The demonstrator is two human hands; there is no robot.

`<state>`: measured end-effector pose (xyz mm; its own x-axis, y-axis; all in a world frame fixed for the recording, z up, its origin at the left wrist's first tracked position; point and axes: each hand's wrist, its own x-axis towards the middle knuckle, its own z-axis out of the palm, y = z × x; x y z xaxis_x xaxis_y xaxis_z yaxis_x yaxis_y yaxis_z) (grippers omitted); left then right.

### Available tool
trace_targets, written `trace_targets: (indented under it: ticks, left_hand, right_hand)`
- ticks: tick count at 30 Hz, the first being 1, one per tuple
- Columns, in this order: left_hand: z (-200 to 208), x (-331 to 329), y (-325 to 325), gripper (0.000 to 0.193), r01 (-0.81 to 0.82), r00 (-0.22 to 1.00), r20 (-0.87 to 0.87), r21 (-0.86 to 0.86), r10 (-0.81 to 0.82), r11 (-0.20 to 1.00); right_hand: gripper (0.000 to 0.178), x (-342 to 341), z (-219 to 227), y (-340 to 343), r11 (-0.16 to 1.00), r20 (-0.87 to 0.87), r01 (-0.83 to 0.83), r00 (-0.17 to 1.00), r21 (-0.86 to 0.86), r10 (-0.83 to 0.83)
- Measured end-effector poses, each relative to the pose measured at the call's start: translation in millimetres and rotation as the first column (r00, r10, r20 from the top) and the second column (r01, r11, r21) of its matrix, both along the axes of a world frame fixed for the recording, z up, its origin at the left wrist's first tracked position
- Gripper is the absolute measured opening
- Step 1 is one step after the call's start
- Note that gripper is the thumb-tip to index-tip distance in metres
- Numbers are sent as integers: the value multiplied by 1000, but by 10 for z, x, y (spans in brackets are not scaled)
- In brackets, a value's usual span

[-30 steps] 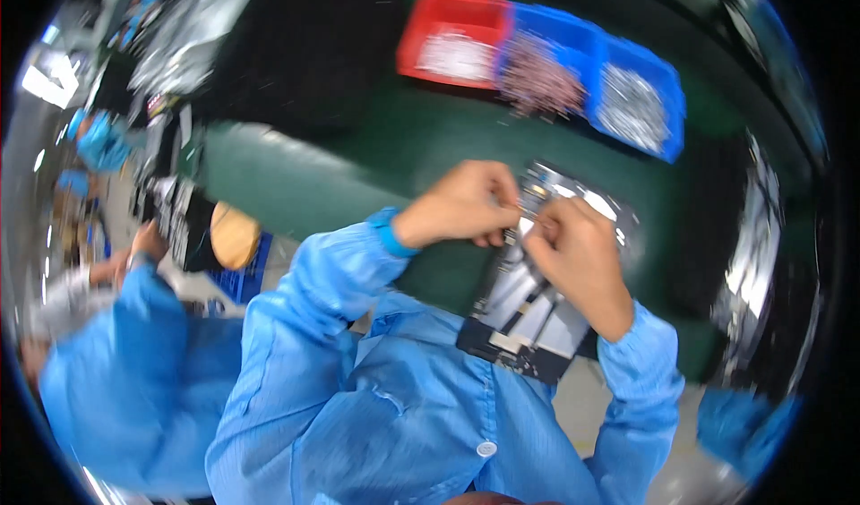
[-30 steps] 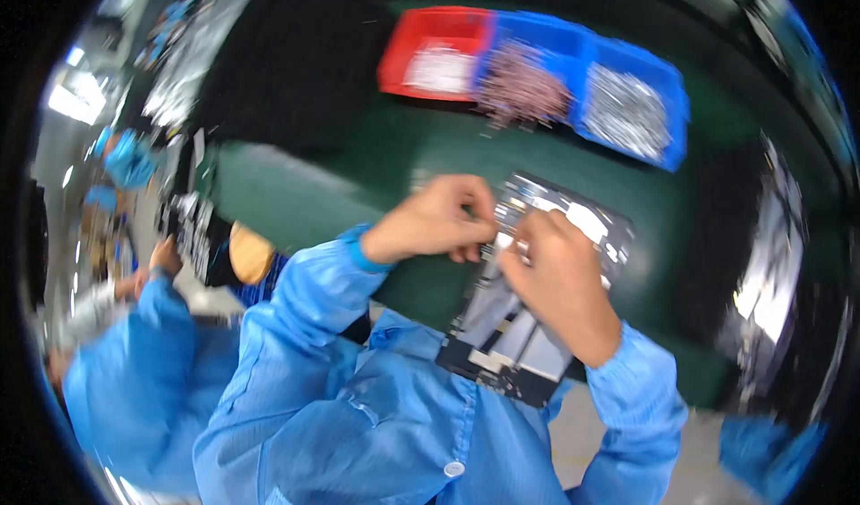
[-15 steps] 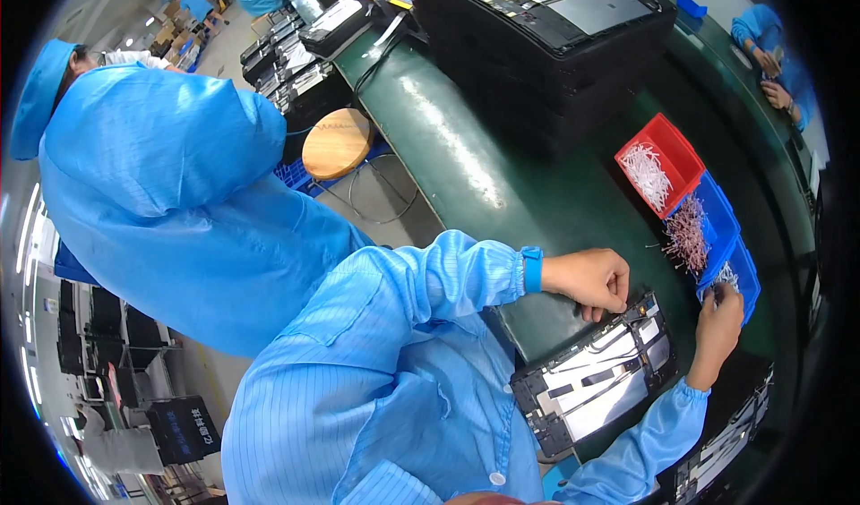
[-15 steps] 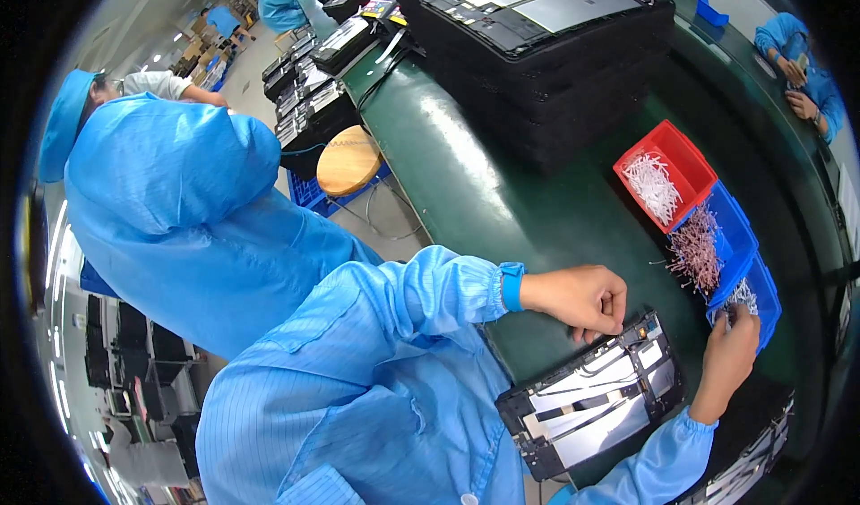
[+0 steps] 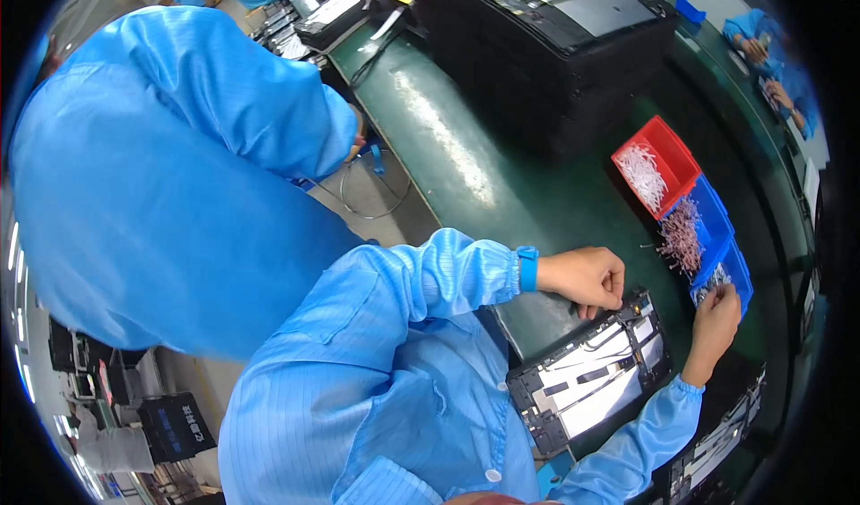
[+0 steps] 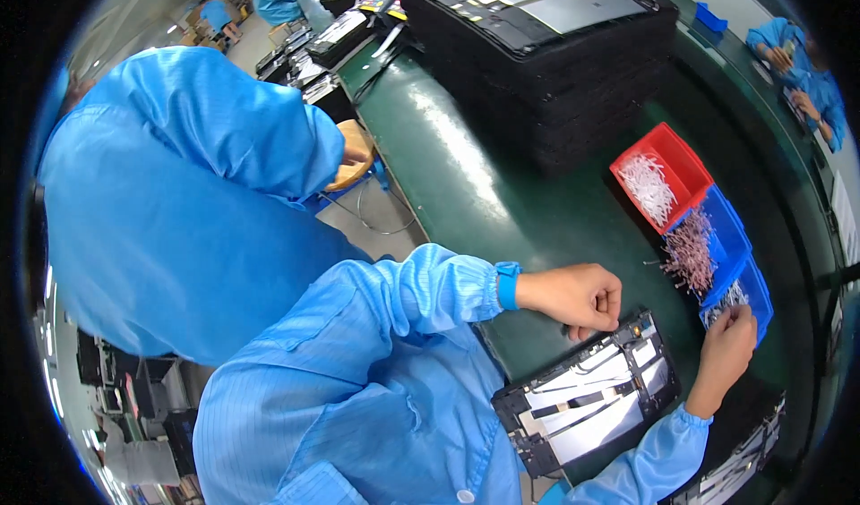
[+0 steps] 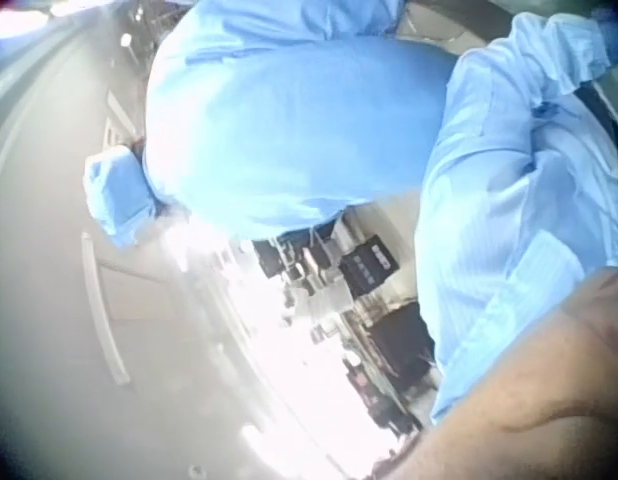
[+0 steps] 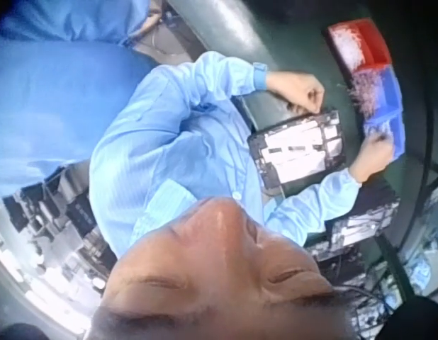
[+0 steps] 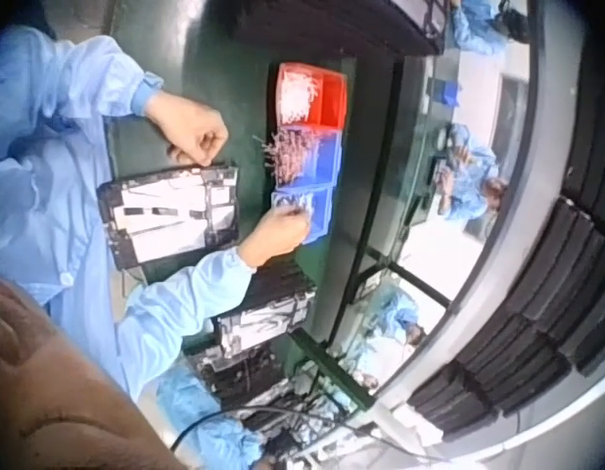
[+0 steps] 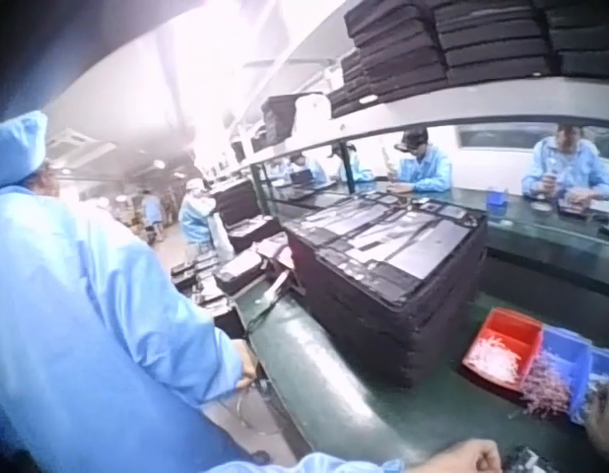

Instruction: The person assembles internal electronic components and internal cables into tablet devices by hand, taking parts from bins and integrating them into the tablets.

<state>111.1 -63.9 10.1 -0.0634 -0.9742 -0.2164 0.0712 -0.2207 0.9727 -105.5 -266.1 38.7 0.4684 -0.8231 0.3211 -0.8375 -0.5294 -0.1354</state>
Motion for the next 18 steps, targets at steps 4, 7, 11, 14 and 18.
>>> trace_targets:
  ticks: [4, 7, 11, 14, 18]
  left_hand:
    - [-61, -10, -31, 17, 35, 998, -47, -3, -35, 999]
    - [14, 80, 21, 17, 49, 999, -13, 68, -49, 996]
    - [75, 66, 10, 20, 15, 999, -42, 120, -10, 993]
    - [132, 2, -9, 22, -29, 999, -24, 122, 32, 992]
    - [226, -36, 21, 28, -120, 992, -23, 52, 121, 991]
  right_hand:
    - [19, -90, 50, 79, 1000, 230, -4, 973, -19, 9]
    - [16, 8, 66, 189, 999, 377, -19, 926, -50, 36]
    - [12, -1, 37, 259, 996, 540, -58, 837, -73, 88]
    - [13, -44, 113, 364, 1000, 603, -22, 798, 3, 16]
    - [14, 66, 103, 587, 985, 704, -124, 710, 118, 5]
